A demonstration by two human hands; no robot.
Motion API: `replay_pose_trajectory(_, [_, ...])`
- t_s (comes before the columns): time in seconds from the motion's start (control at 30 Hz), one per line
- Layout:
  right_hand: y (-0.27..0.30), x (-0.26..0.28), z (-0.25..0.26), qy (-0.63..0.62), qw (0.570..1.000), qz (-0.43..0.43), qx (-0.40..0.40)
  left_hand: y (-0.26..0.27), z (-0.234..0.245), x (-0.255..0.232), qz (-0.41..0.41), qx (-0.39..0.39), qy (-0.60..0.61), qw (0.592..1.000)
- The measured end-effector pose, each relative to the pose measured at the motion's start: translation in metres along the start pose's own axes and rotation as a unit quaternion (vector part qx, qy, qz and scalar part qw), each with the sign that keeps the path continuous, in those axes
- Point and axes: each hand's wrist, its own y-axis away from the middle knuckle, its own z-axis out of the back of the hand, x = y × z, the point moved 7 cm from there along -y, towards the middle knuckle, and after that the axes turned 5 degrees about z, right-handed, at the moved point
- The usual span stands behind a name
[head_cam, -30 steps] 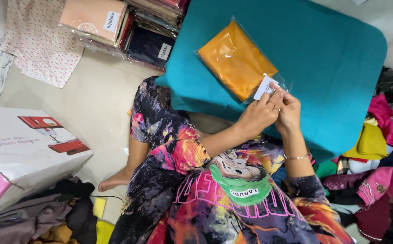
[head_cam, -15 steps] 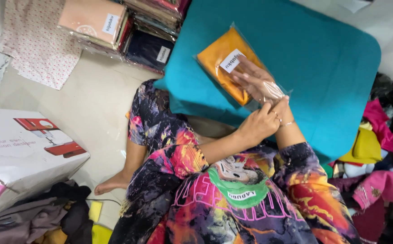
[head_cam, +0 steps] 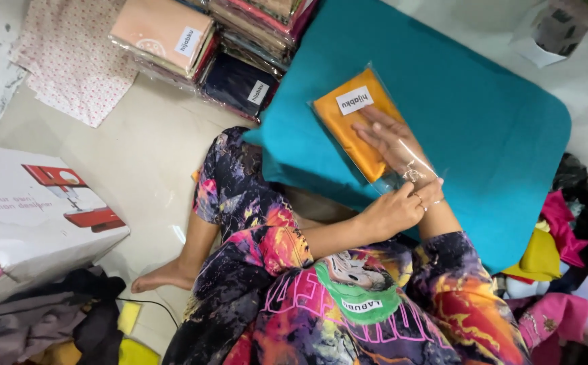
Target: The person folds a piece of yellow fabric on a cushion, cleans it with a lint roller, and places it into a clear plastic sleeve.
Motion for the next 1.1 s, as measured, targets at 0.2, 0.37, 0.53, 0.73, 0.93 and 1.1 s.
replay_pose_trajectory(0.2, [-0.021, 0.006, -0.007, 0.016, 1.000, 0.007, 0.026, 0.009, -0.015, 0.000, -0.018, 0.008, 0.027, 0.999])
replay_pose_trajectory(0.37, [-0.017, 0.012, -0.015, 0.010, 1.000, 0.006, 0.024, 0.013, -0.013, -0.002, 0.003, -0.005, 0.031, 0.999])
replay_pose_trajectory(0.53, [-0.013, 0.018, -0.019, 0.002, 1.000, 0.025, 0.004, -0.009, -0.016, 0.036, -0.033, -0.020, 0.108, 0.993])
replay_pose_trajectory(0.73, [-0.022, -0.010, 0.011, -0.025, 0.998, 0.046, -0.024, 0.012, -0.093, 0.194, 0.124, 0.043, -0.108, 0.985])
replay_pose_trajectory(0.93, [0.006, 0.014, -0.009, 0.043, 0.998, 0.038, -0.017, 0.048, -0.122, 0.221, 0.146, 0.146, -0.184, 0.961])
replay_pose_trajectory(1.1, [0.072, 0.026, 0.023, 0.102, 0.990, 0.016, -0.102, 0.050, -0.131, 0.224, 0.143, 0.211, -0.180, 0.950])
